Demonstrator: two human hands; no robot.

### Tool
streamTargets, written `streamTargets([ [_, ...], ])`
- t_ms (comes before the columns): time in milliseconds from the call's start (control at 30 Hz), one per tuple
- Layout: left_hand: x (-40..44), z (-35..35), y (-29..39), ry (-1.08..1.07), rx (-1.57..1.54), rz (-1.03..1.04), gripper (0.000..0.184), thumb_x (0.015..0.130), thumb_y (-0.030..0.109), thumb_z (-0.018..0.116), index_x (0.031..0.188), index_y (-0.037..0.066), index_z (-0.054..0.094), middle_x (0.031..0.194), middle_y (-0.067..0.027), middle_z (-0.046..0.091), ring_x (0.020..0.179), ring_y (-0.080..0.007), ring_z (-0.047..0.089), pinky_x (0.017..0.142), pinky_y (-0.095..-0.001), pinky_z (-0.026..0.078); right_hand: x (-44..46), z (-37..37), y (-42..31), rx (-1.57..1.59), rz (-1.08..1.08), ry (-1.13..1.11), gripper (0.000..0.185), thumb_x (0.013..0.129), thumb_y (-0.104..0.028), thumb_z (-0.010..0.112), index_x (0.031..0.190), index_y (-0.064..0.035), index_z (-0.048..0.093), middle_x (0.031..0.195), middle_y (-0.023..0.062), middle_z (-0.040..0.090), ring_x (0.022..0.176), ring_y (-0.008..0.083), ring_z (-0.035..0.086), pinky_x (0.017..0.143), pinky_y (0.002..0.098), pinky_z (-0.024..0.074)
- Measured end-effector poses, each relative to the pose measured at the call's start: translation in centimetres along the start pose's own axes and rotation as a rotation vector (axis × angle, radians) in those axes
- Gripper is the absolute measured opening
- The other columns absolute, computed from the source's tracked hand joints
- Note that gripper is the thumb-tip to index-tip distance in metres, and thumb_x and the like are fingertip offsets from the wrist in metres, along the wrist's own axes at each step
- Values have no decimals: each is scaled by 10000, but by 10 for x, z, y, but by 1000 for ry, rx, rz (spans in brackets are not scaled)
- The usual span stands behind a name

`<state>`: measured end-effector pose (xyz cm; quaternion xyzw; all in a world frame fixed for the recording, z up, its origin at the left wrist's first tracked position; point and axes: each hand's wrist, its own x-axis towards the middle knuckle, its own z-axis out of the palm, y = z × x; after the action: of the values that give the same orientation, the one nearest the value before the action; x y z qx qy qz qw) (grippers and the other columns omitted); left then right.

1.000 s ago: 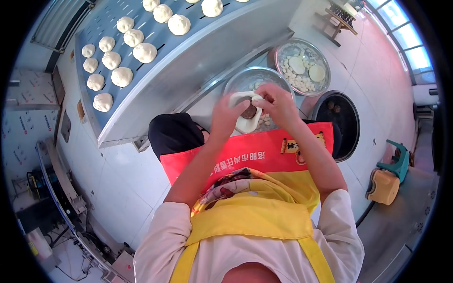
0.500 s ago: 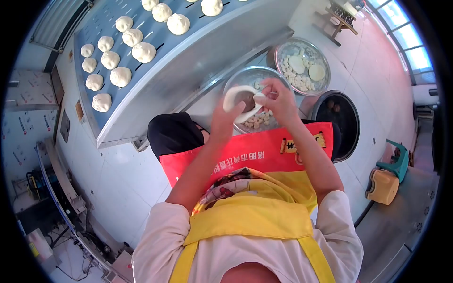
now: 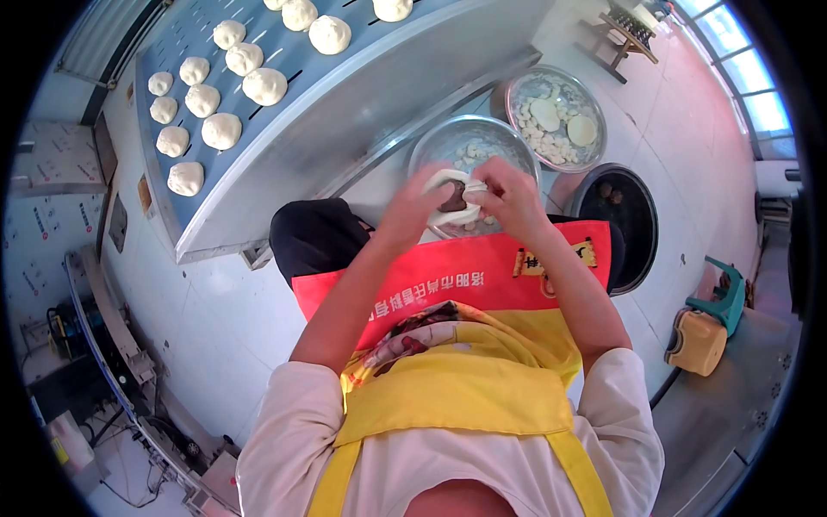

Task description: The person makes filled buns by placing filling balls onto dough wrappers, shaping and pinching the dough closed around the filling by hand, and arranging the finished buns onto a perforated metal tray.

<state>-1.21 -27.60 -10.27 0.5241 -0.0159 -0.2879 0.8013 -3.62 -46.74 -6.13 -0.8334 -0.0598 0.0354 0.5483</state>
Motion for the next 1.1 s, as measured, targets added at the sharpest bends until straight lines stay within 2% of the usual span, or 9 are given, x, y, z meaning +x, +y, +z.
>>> streamTargets([
  [100, 3, 1, -9, 125, 164, 80, 366, 893, 115, 594, 1240, 10, 549, 1090, -73, 621, 989, -131, 588, 867, -281, 480, 3, 4, 4, 54, 151, -20, 136, 775, -5, 686, 869, 25, 591, 913, 58, 575, 637, 90, 572, 531, 239, 507],
  [400, 7, -10, 12, -80, 593, 95, 343, 886, 132, 606, 1205, 6, 596, 1065, -96, 648, 941, -116, 602, 855, -258, 471, 2, 13, 16, -2, -321, -1, 141, 758, 2, 709, 867, 1, 619, 857, 71, 541, 612, 143, 597, 523, 272, 492],
  [433, 9, -11, 12, -124, 645, 92, 343, 885, 133, 609, 1204, 7, 596, 1064, -98, 648, 932, -118, 604, 848, -259, 473, 0, 13, 15, 33, -223, -1, 137, 759, 2, 708, 864, 4, 619, 855, 70, 540, 609, 143, 595, 516, 272, 492],
  [533, 5, 2, 7, 196, 258, -18, 346, 883, 128, 612, 1209, 14, 596, 1054, -94, 649, 909, -119, 605, 820, -260, 477, -1, 10, 2, 138, 58, 34, 126, 764, 2, 703, 855, 13, 617, 847, 70, 537, 593, 140, 590, 497, 271, 491],
  [600, 3, 5, -8, 221, 219, 71, 359, 857, 157, 634, 1184, 11, 605, 1062, -94, 643, 951, -148, 599, 842, -285, 470, 3, 9, -4, 212, 233, 105, 119, 769, 4, 697, 853, 22, 613, 840, 70, 533, 576, 136, 585, 484, 267, 488],
  [800, -1, -4, -10, 79, 390, 127, 350, 882, 152, 604, 1204, 16, 597, 1030, -77, 659, 916, -125, 602, 828, -270, 468, 0, 12, 10, 149, 62, -36, 122, 773, 14, 686, 863, 13, 604, 958, 54, 554, 598, 89, 571, 477, 221, 466],
  [933, 5, -7, 4, -69, 620, 180, 337, 904, 160, 579, 1208, 17, 600, 993, -66, 672, 900, -103, 600, 826, -257, 461, -4, 11, 8, 115, -45, -16, 124, 766, 16, 691, 849, 22, 599, 854, 66, 524, 603, 124, 580, 496, 255, 488],
  [1033, 11, -6, 11, -160, 641, 2, 388, 900, 152, 586, 1267, 30, 551, 1043, -68, 650, 929, -121, 602, 801, -250, 471, -7, 15, 19, 117, -15, 23, 153, 758, 7, 702, 864, 19, 592, 874, 68, 535, 597, 122, 573, 498, 254, 483],
  [1100, 10, 7, -5, 39, 170, 47, 429, 899, 132, 587, 1309, 40, 500, 1082, -68, 626, 951, -141, 607, 803, -266, 492, -5, 17, 18, 175, 141, 117, 190, 753, -5, 715, 887, 18, 581, 883, 66, 544, 589, 115, 563, 490, 252, 474],
])
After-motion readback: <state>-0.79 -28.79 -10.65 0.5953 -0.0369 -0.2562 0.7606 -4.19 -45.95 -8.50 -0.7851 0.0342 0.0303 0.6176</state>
